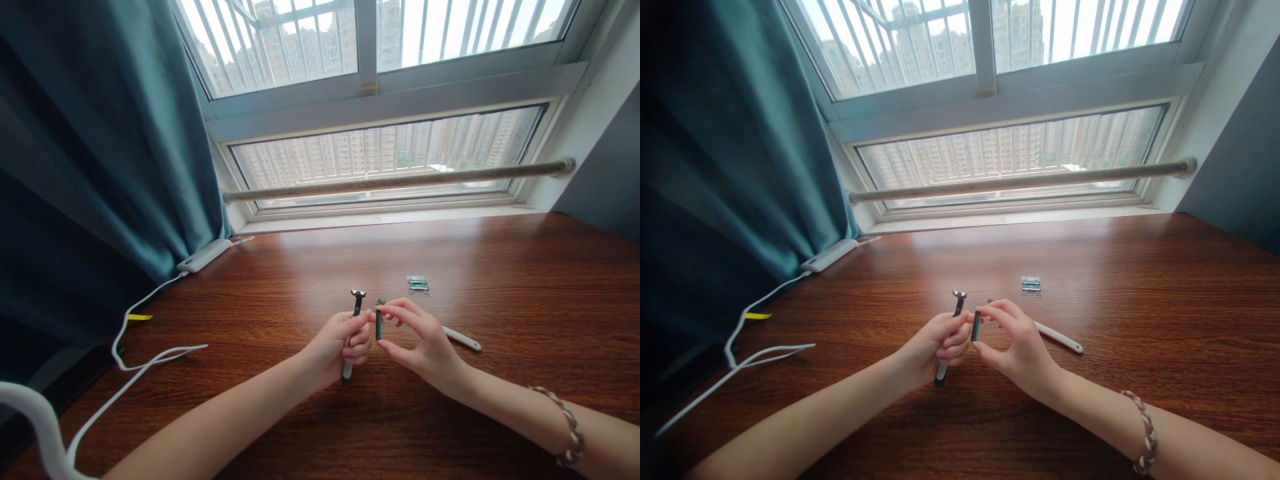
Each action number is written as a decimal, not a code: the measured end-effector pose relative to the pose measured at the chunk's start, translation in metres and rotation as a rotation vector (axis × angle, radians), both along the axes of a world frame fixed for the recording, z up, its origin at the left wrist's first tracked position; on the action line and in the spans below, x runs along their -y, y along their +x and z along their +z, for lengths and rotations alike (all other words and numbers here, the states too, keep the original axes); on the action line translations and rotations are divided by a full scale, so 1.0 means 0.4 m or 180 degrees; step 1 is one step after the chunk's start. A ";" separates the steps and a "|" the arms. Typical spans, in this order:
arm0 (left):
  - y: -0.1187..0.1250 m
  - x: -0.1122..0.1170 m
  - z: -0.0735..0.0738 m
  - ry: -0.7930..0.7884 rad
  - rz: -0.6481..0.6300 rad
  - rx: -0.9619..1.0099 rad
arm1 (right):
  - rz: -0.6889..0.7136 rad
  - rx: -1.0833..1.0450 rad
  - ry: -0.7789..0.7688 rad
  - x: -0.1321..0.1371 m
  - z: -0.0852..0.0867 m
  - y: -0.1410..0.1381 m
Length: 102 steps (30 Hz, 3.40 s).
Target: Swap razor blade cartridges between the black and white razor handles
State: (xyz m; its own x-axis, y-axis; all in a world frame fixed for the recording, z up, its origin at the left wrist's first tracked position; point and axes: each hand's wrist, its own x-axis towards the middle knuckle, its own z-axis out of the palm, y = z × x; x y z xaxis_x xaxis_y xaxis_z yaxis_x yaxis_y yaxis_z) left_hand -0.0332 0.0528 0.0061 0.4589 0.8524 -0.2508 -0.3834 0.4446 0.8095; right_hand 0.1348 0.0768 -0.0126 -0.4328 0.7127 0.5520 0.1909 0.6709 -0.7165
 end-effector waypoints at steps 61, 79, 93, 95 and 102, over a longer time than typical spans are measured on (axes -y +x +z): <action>0.035 0.065 0.017 0.0605 -0.0123 -0.0218 | 0.2095 -0.1628 -0.3335 -0.007 0.016 0.008; 0.038 0.067 0.017 0.0735 -0.0254 -0.0422 | 0.2028 -0.1729 -0.3534 -0.003 0.013 0.011; 0.037 0.074 0.011 0.0744 -0.0232 -0.0389 | 0.2237 -0.1757 -0.3572 -0.005 0.013 0.013; 0.037 0.073 0.013 0.0729 -0.0232 -0.0379 | 0.2293 -0.1751 -0.3611 -0.006 0.014 0.013; 0.037 0.069 0.015 0.0616 -0.0328 -0.0273 | 0.2298 -0.1725 -0.3533 -0.013 0.008 0.016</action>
